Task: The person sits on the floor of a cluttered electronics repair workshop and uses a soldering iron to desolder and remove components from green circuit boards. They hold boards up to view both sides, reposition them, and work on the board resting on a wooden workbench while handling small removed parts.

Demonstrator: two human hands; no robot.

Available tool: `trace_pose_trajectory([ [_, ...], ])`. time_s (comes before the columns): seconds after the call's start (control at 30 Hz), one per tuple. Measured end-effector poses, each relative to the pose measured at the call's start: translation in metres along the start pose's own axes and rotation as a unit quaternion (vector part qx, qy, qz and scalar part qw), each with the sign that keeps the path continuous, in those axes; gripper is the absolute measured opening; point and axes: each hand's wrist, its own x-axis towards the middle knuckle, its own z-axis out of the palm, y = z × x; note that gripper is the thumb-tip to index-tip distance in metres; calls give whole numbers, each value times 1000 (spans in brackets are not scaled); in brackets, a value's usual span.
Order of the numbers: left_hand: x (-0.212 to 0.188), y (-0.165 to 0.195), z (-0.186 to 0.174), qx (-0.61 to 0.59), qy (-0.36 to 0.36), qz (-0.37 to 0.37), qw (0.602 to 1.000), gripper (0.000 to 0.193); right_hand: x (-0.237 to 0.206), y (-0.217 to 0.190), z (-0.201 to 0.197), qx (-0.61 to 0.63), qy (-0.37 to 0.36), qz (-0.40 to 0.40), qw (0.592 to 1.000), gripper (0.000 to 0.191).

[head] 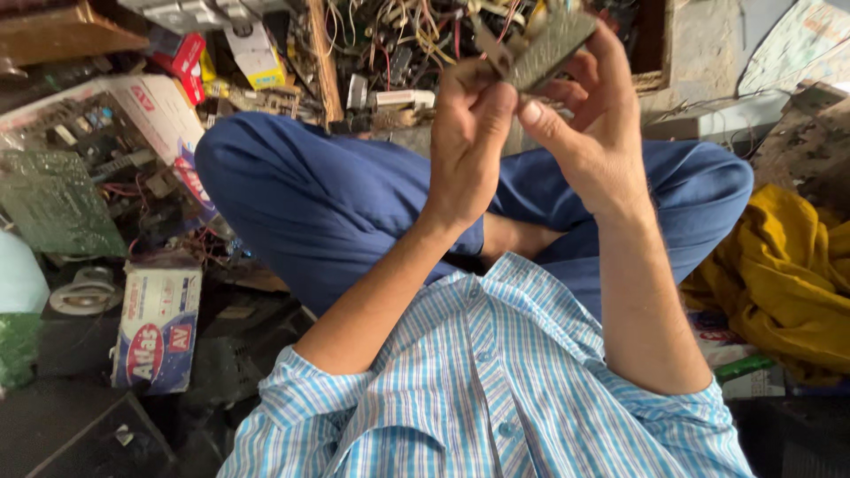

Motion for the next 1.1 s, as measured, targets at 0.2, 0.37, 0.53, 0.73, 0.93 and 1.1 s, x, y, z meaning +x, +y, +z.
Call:
trace_pose_trajectory([
  [0.2, 5, 11, 2, 369, -1, 88, 925, 22, 2, 9, -8, 54, 32, 21, 998, 84],
  [0.37, 4, 18, 5, 446, -81, 180, 873, 23, 7, 6, -4, 105, 84, 49, 990, 72],
  [0.53, 14, 33, -3, 323, 24, 81, 943, 17, 15, -17, -6, 42, 57, -11, 997, 80],
  [0.73, 36, 40, -4, 57, -120, -23, 991, 31, 16, -29, 8, -319, 53, -104, 940, 93],
  [0.93, 39, 37, -9, -39, -99, -63, 992, 29, 15, -23, 2, -204, -14, -135, 969, 113],
  [1.1, 40, 32, -17, -96, -97, -101, 985, 29, 11, -6, 0, -50, -14, -60, 997, 100],
])
